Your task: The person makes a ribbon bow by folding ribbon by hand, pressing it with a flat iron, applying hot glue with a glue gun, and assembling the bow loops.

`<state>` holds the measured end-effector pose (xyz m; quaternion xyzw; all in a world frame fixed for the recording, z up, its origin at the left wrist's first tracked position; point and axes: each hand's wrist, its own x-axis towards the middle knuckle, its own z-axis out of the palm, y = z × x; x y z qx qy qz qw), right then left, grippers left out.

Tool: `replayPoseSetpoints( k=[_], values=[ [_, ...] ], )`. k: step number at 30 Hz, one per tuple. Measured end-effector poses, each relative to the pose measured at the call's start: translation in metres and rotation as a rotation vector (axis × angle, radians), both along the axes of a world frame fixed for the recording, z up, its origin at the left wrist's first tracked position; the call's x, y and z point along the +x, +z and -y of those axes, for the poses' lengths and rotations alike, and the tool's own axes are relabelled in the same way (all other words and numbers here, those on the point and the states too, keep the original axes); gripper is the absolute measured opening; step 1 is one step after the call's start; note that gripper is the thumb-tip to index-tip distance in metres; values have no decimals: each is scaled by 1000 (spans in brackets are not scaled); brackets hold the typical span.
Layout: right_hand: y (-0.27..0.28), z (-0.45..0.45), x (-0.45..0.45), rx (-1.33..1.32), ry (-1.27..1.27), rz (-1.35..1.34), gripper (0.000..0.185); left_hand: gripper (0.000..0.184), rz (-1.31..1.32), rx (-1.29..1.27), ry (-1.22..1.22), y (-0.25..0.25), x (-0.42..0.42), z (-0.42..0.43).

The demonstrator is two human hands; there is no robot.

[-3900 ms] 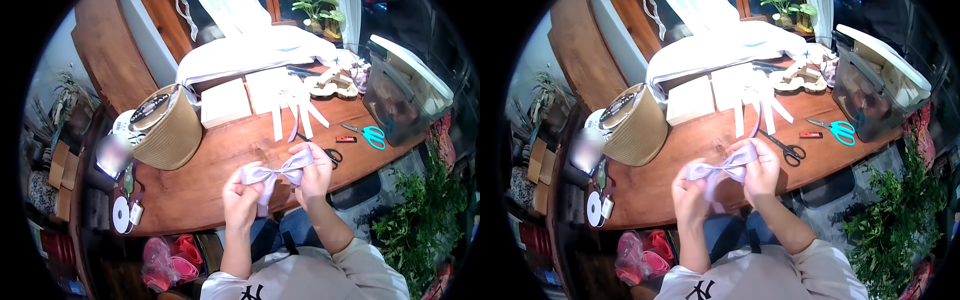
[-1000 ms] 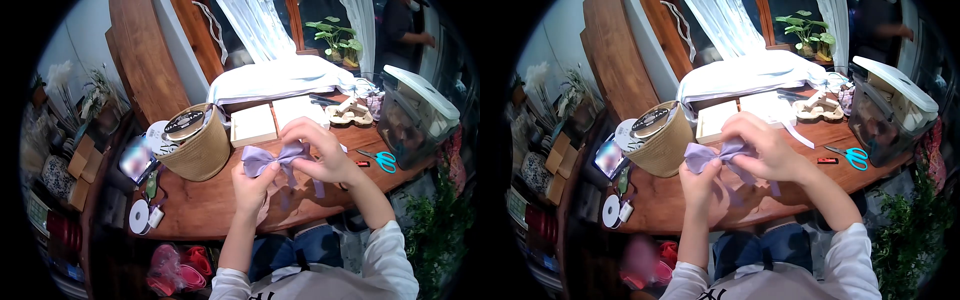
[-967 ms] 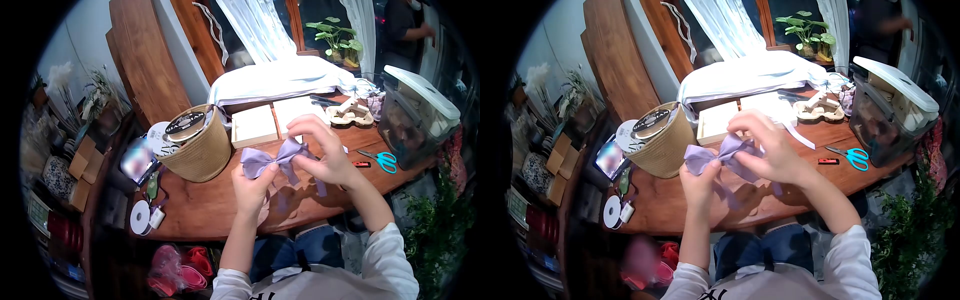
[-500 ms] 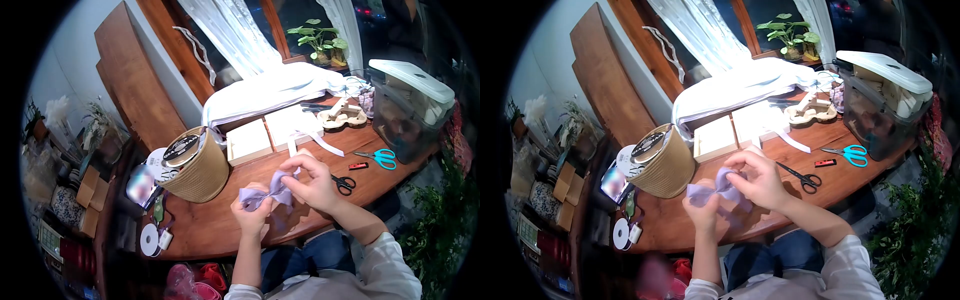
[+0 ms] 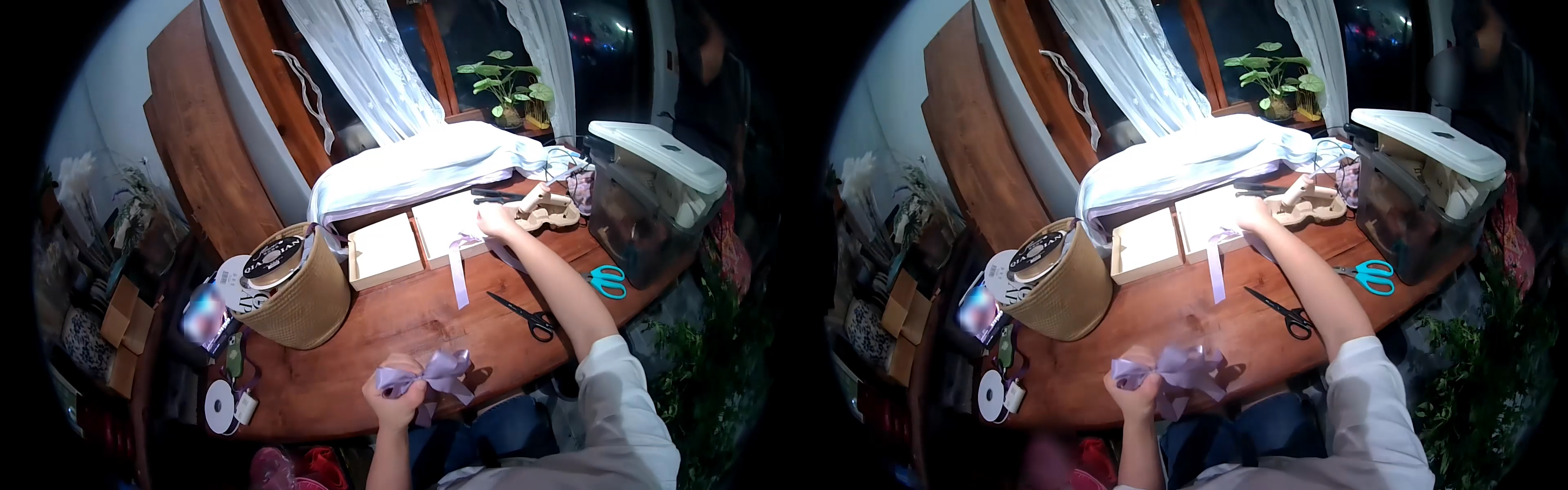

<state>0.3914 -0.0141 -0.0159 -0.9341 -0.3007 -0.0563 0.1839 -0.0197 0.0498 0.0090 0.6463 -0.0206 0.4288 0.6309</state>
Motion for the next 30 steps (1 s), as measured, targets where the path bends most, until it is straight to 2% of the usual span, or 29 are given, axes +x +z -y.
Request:
replayPoseSetpoints(
  k=[2, 6, 9, 13, 16, 18, 19, 20, 21, 22, 23, 24, 26, 30],
  values=[
    [-7, -6, -4, -156, -40, 0, 23, 30, -12, -16, 3, -2, -3, 0],
    [-7, -18, 0, -319, 14, -135, 30, 31, -11, -3, 12, -8, -9, -9],
    [-15, -26, 17, -287, 178, -276, 32, 30, -25, -42, 7, -11, -9, -12],
    [-19, -25, 17, -328, 167, -175, 33, 29, -40, -88, -24, -15, -5, -10],
    [-24, -26, 20, -324, 191, -130, 33, 17, -16, -47, -94, -20, -4, -11],
    [-25, -24, 30, -239, 181, -189, 33, 25, -38, -55, -81, -18, -5, -8],
    [29, -9, -8, -57, 143, -376, 28, 30, -49, -60, -73, -17, -6, -8],
    [25, -12, 17, -28, 239, -346, 23, 30, -52, -62, -71, -17, -7, -9],
    [47, -10, 16, 13, 295, -361, 13, 30, -62, -65, -70, -17, -10, -11],
    [59, -8, 18, 147, 383, -468, 10, 30, -72, -67, -71, -17, -12, -13],
    [103, 1, -12, 117, 394, -486, 8, 30, -55, -71, -73, -16, -12, -14],
    [117, 2, -13, 217, 468, -520, 9, 29, -37, -75, -75, -14, -10, -15],
    [160, 9, -45, 256, 512, -604, 8, 29, -21, -72, -82, -8, -7, -15],
    [203, 30, -118, 392, 728, -802, 13, 21, 8, 0, -103, 11, -3, -11]
  ],
)
